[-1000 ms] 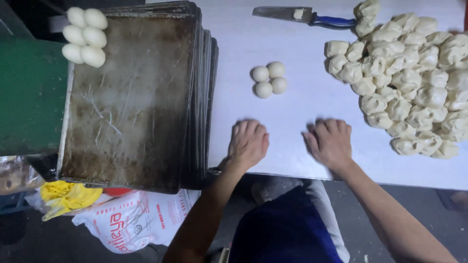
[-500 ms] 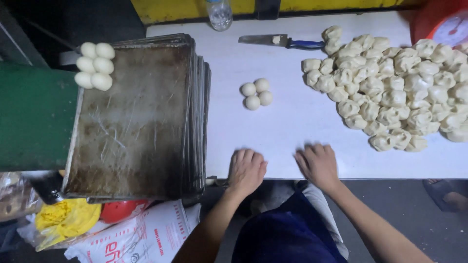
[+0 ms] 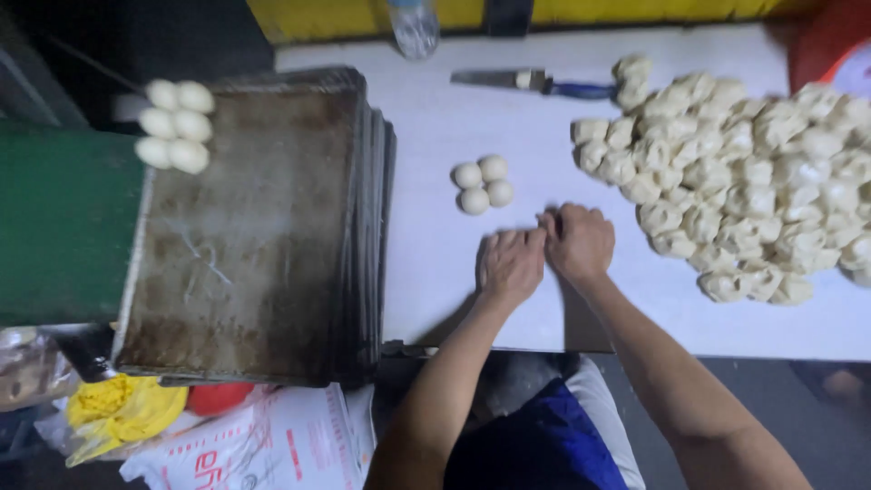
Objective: The person is shaping small portions of dough into balls and organizing them onto a baking tray.
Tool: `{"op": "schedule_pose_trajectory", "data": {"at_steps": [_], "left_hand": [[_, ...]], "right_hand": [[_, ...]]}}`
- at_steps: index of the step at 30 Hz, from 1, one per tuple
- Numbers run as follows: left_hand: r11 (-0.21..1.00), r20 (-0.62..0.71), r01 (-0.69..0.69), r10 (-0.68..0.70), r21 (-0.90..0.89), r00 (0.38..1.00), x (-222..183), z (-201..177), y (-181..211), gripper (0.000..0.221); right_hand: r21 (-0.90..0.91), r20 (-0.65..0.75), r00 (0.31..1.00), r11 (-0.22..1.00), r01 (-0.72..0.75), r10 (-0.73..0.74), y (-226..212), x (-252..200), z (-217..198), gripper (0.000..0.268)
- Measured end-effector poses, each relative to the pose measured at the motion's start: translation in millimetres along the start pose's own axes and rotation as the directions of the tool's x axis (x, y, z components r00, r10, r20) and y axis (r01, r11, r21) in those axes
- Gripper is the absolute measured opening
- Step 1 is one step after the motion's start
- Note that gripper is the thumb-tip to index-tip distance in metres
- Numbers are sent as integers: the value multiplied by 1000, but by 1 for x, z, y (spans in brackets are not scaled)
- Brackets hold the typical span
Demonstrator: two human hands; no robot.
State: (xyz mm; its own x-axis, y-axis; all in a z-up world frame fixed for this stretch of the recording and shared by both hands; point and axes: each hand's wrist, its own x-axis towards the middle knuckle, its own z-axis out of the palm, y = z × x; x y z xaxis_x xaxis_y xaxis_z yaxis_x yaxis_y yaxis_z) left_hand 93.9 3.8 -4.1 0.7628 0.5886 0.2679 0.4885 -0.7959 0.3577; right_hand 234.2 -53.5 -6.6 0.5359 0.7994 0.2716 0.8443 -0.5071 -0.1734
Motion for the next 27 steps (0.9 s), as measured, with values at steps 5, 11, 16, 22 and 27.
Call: {"op": "schedule_pose_trajectory", "data": {"at_steps": [5,11,16,22,27], "left_hand": [[998,-45,18,-20,-64,999,-65,-54,9,11],[994,25,-56,54,97,998,-103,-95,-34,26],[988,72,73,-84,137,994,-19,-42,-20,32],[992,-10,73,-73,99,997,2,4,-2,24],[995,73,77,-73,-60,995,-53,-62,9,25]], "right_hand": [[109,131,986,990,88,-102,5,-58,-18,36],[-17,90,987,990,138,-136,74,-132,-33,34],[-26,8,1000,1000,9,-9,33,-33,3,31],[-21,-45,995,996,92,-93,4,12,20,36],[56,74,989,991,123,-127,-2,-42,-35,43]]}}
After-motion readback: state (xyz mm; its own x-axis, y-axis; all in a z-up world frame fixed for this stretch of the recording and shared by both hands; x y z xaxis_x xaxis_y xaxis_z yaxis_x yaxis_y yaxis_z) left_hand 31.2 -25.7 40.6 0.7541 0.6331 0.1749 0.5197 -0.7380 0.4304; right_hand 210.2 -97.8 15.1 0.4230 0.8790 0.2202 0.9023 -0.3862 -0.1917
